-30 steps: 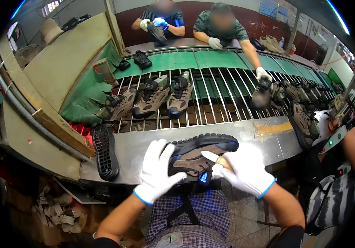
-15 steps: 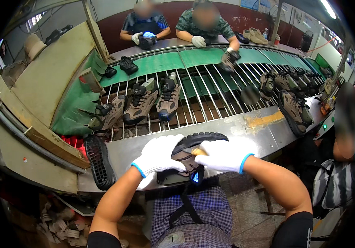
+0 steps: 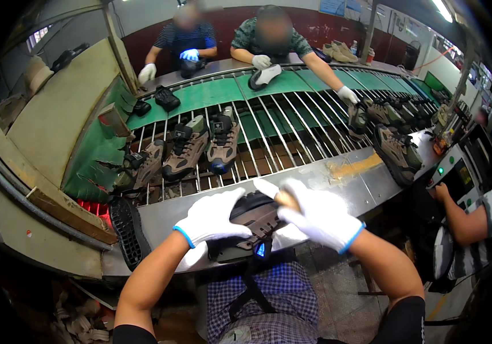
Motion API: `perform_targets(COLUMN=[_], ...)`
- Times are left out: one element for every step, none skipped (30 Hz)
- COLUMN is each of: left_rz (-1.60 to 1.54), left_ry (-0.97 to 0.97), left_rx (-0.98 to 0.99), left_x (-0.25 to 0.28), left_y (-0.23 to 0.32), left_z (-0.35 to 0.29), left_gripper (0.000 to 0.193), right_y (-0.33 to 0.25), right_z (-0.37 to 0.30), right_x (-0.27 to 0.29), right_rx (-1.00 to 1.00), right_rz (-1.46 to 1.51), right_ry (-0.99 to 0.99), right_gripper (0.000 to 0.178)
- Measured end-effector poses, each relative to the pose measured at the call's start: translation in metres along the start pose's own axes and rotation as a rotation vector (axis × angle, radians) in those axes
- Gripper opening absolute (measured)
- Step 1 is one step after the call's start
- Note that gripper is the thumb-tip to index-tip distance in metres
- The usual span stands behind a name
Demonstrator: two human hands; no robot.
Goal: The person cleans the soles and sides of shoes using a tool and their gloved hands, then places the finished shoes onto a conveyor belt.
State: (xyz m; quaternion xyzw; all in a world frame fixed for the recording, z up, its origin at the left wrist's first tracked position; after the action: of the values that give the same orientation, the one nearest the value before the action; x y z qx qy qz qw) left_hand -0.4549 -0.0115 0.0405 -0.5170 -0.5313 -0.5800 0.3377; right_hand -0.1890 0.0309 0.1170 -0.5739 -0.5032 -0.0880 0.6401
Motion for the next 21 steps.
perform_targets(left_rz=[-0.045,-0.085,-0.09,-0.094,-0.098,-0.095,-0.094,-0.093,-0.077,-0.077,-0.076,-0.077,-0.076,-0.068,-0.061,-0.049,-0.041,-0.036,-0.034,-0.027,-0.039], left_ry=[0.023,0.051,0.033,0.015,-0.005,0.007,0.015,0.024,0.041,0.033,0.025,0.018,0.098,0.086,0.074,0.066,0.051,0.073,0.093,0.113,0.189], left_rx=[-0.023,-0.051,-0.051,-0.05,-0.046,-0.061,-0.063,-0.065,-0.093,-0.091,-0.089,-0.088,-0.094,-0.094,-0.095,-0.103,-0.103,-0.107,-0.121,-0.122,-0.156], left_x=[-0.002,-0.002,-0.003,-0.003,-0.003,-0.003,-0.004,-0.006,-0.008,-0.008,-0.006,-0.006,-0.008,-0.01,-0.01,-0.01,-0.012,-0.012,-0.011,-0.01,-0.014], left_y=[0.004,0.009,0.014,0.019,0.022,0.023,0.021,0.019,0.017,0.017,0.019,0.019,0.02,0.02,0.021,0.022,0.021,0.02,0.022,0.023,0.021], left_z=[0.006,0.016,0.021,0.025,0.027,0.029,0.026,0.024,0.024,0.024,0.022,0.021,0.019,0.019,0.019,0.021,0.021,0.021,0.021,0.018,0.018], left_gripper=[0.109,0.109,0.109,0.108,0.107,0.106,0.104,0.103,0.101,0.1,0.1,0.1,0.08,0.077,0.073,0.07,0.079,0.079,0.078,0.078,0.075], right_y=[0.01,0.027,0.026,0.023,0.025,0.026,0.022,0.017,0.013,0.01,0.01,0.012,0.008,0.003,0.006,0.01,0.011,0.009,0.01,0.01,0.002], right_z=[0.015,0.035,0.049,0.063,0.074,0.077,0.08,0.082,0.083,0.084,0.085,0.083,0.08,0.076,0.074,0.071,0.067,0.064,0.063,0.063,0.059], right_x=[-0.001,-0.004,-0.003,-0.005,-0.01,-0.011,-0.011,-0.009,-0.009,-0.008,-0.008,-0.012,-0.012,-0.012,-0.017,-0.022,-0.026,-0.03,-0.033,-0.038,-0.043], right_rx=[0.042,0.087,0.067,0.047,0.012,0.076,0.071,0.065,0.061,0.053,0.045,0.105,0.098,0.091,0.127,0.162,0.196,0.208,0.229,0.261,0.364], right_rz=[-0.034,-0.069,-0.071,-0.07,-0.158,-0.204,-0.225,-0.247,-0.262,-0.279,-0.296,-0.331,-0.334,-0.337,-0.339,-0.344,-0.35,-0.361,-0.358,-0.351,-0.275], right_ry=[0.034,0.076,0.011,-0.056,-0.12,-0.101,-0.136,-0.171,-0.195,-0.213,-0.231,-0.192,-0.192,-0.192,-0.158,-0.115,-0.071,-0.05,-0.009,0.026,0.103], right_gripper=[0.059,0.062,0.065,0.068,0.068,0.069,0.069,0.069,0.069,0.068,0.068,0.064,0.061,0.058,0.056,0.054,0.052,0.05,0.05,0.049,0.043])
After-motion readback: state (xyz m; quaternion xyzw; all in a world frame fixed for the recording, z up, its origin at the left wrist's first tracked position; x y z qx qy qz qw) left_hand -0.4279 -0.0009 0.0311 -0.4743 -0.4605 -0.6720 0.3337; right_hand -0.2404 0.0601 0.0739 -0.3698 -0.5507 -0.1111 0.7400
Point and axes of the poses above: each hand's wrist, its own z-axis towards the middle knuckle, its own x-axis out of the back of the hand, y = z × x, the point moved 1 cm from there along z, towards the middle knuckle, and after that the axes turned 9 degrees about z, right-handed, at the moved point
